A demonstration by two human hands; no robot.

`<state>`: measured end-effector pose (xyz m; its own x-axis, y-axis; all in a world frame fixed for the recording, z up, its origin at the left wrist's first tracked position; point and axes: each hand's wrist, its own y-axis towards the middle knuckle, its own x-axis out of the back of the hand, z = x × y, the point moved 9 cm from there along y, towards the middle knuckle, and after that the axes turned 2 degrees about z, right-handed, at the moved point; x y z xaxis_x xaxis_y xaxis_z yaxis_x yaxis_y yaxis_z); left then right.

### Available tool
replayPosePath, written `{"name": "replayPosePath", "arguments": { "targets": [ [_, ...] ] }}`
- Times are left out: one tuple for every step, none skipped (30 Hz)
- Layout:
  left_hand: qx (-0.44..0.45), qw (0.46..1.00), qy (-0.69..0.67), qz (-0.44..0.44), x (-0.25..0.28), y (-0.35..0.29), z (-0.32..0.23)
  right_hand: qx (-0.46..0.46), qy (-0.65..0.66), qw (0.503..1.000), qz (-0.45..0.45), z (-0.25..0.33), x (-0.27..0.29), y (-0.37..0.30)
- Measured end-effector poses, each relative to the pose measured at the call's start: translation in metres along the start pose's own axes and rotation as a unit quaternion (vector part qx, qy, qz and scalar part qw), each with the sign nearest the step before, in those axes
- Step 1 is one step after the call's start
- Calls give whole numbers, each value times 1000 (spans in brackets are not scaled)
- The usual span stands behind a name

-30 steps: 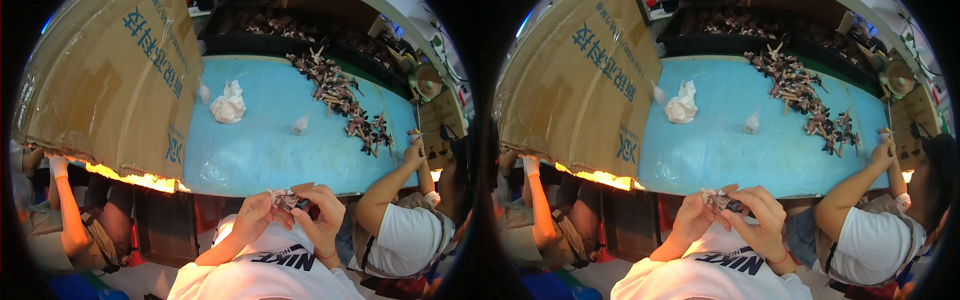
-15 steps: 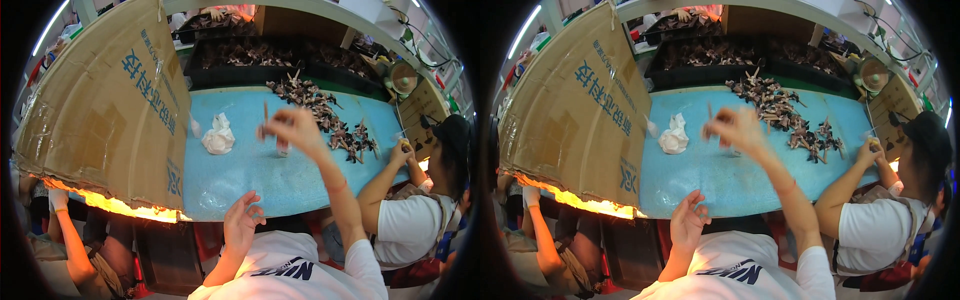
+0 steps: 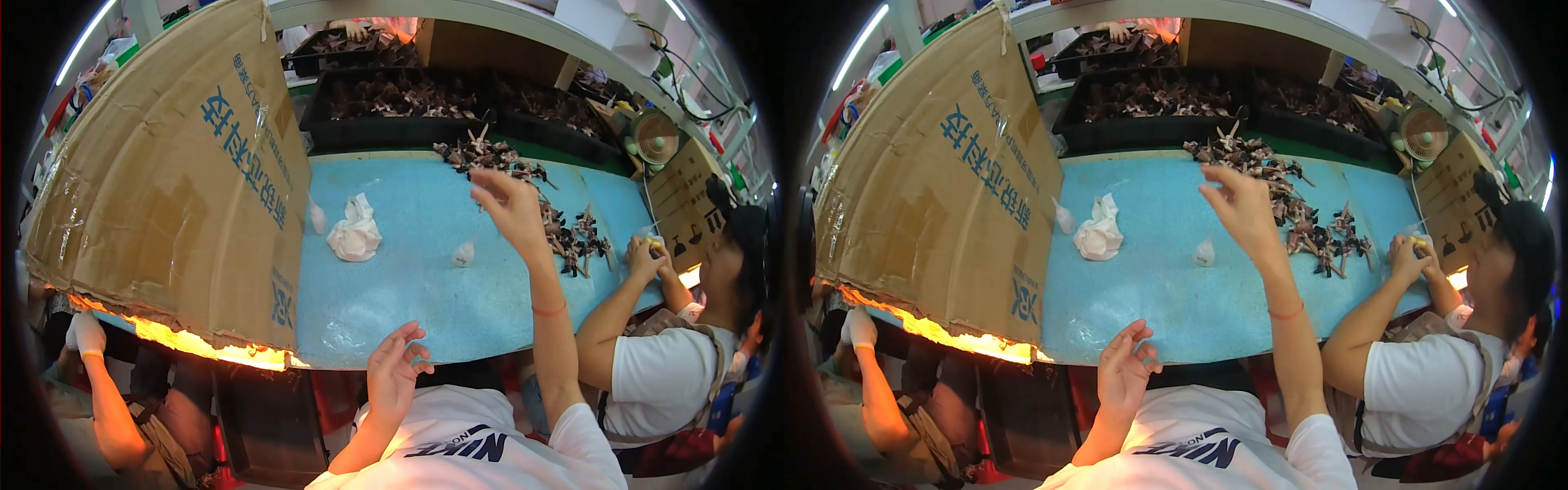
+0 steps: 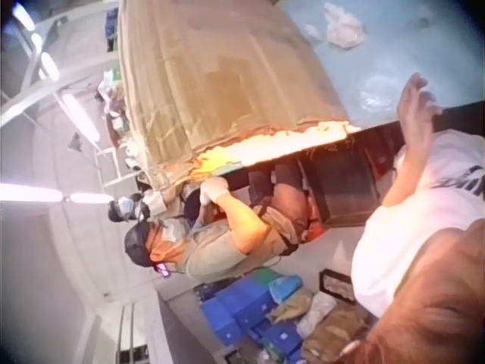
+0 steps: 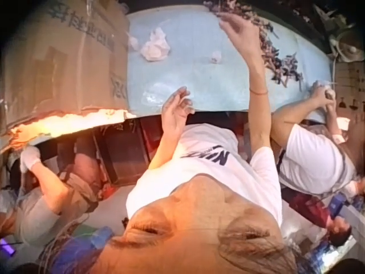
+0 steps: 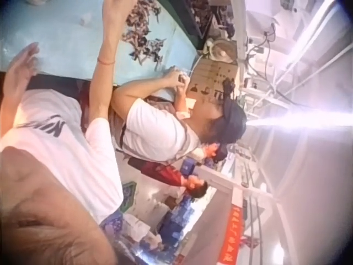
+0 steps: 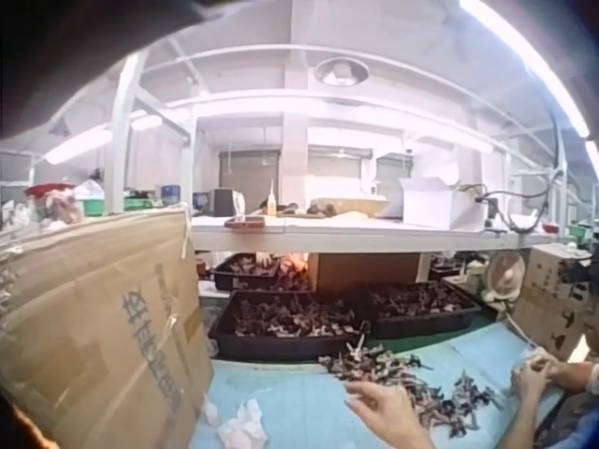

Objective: The person retrieves figurine parts from a lit box, applies glue from a squeeze bottle onto the components, and attaches pieces together by hand before placing the glue bottle on a shelf.

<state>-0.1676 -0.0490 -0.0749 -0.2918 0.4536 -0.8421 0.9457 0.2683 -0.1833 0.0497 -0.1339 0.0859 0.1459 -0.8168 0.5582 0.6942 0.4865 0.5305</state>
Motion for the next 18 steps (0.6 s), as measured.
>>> {"name": "replayPosePath", "arguments": {
  "targets": [
    [-2, 1000, 0, -4, 0, 0, 0, -31, 13, 999, 6, 3, -1, -13],
    [-23, 1000, 11, 6, -2, 0, -4, -62, 26, 998, 13, 4, -2, -26],
    [-39, 999, 21, 21, -7, 0, -6, -64, 24, 998, 10, 8, 2, -42],
    [-38, 999, 23, 18, -8, -1, -8, -66, 20, 997, 19, 12, 2, -57],
    [-90, 994, 57, 18, -11, -5, -21, -68, 17, 997, 27, 15, 0, -72],
    [-138, 986, 89, 22, -13, -5, -32, -71, 15, 997, 26, 16, -3, -87],
    [-176, 978, 114, 20, -17, -8, -43, -32, 14, 999, -21, 26, 2, -99],
    [-174, 978, 115, 17, -18, -7, -48, 6, 14, 998, -69, 34, 6, -106],
    [-215, 963, 157, 35, -26, -10, -59, 50, 1, 995, -82, 38, 6, -111],
    [-255, 945, 198, 52, -35, -13, -68, 46, 1, 996, -82, 33, 3, -112],
    [-272, 937, 212, 59, -41, -13, -73, 48, -20, 995, -87, 30, 1, -112],
    [-268, 938, 214, 56, -41, -12, -72, 51, -39, 994, -90, 28, -1, -113],
    [-287, 924, 246, 59, -43, -14, -74, 47, -38, 994, -88, 23, -3, -115],
    [-304, 909, 278, 62, -45, -17, -75, -20, 6, 998, -61, 5, -8, -117],
    [-303, 909, 279, 60, -44, -16, -74, -84, 51, 995, -35, -13, -13, -118],
    [-282, 916, 282, 43, -39, -14, -72, -85, 52, 994, -33, -20, -14, -120],
    [-261, 922, 285, 27, -35, -12, -70, -33, 3, 999, -17, -16, -15, -120],
    [-242, 927, 287, 7, -29, -12, -69, 20, -43, 999, 1, -9, -19, -120]
  ]
}}
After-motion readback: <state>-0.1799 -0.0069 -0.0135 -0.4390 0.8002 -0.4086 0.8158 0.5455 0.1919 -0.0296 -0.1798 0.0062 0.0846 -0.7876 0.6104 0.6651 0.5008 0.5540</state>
